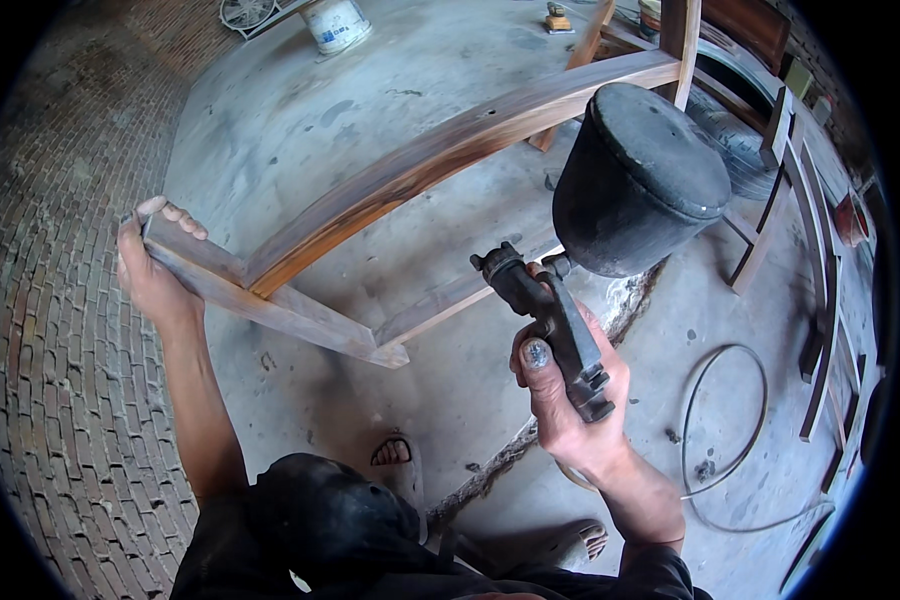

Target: The person uses a spray gun to apply finish to wooden furniture frames. They handle the frames one at a time, repositioning them to coat different sides and edges before setting them down.

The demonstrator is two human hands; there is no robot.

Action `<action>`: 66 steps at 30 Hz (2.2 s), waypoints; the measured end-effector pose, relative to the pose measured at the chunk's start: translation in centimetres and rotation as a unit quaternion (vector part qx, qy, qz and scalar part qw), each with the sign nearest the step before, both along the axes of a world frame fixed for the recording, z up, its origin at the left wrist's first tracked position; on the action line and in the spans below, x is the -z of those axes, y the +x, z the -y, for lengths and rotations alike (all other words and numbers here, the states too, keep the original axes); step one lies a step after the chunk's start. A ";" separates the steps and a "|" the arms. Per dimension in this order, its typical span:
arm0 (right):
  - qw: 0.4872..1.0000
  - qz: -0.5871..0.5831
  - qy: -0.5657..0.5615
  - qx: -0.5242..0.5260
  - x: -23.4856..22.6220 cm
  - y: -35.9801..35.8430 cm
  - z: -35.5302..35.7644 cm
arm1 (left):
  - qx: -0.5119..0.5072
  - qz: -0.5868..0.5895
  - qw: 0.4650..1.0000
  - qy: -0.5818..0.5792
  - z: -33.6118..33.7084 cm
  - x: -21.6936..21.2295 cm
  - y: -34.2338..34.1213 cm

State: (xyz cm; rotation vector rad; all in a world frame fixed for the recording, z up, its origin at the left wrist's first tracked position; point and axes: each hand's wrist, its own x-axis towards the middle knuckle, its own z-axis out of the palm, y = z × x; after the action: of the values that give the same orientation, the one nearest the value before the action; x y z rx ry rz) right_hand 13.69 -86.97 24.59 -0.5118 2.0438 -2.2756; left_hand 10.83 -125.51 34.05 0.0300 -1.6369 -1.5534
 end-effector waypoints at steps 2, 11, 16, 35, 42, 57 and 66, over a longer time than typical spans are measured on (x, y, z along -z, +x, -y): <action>1.000 0.006 0.003 -0.006 0.0 0.1 0.1 | 0.001 0.001 1.000 0.000 0.1 0.0 0.0; 0.999 0.021 -0.019 0.034 -0.3 -0.5 -0.3 | -0.006 0.003 1.000 -0.007 0.1 -0.3 0.1; 0.996 0.029 -0.020 0.080 -0.8 -0.6 -0.7 | 0.003 0.000 1.000 -0.011 0.2 0.0 -0.1; 0.998 -0.013 -0.003 0.063 -0.6 -0.3 0.4 | -0.027 0.008 1.000 0.000 -0.1 -0.2 -0.2; 1.000 0.006 -0.017 0.016 -0.6 1.5 1.9 | -0.033 0.009 0.999 -0.025 -0.5 -0.3 -0.8; 0.995 -0.067 -0.008 -0.076 0.2 3.0 5.7 | -0.025 0.009 1.000 -0.005 -0.2 -0.6 -1.0; 0.990 -0.060 -0.033 -0.124 -0.3 4.2 8.4 | -0.036 0.001 0.999 -0.010 -0.4 -0.4 -1.3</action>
State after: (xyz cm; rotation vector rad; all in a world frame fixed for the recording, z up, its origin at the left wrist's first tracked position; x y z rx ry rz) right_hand 17.85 -95.42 24.92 -0.8741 1.8348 -2.2184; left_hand 9.54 -125.11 34.43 0.0790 -1.6364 -1.4826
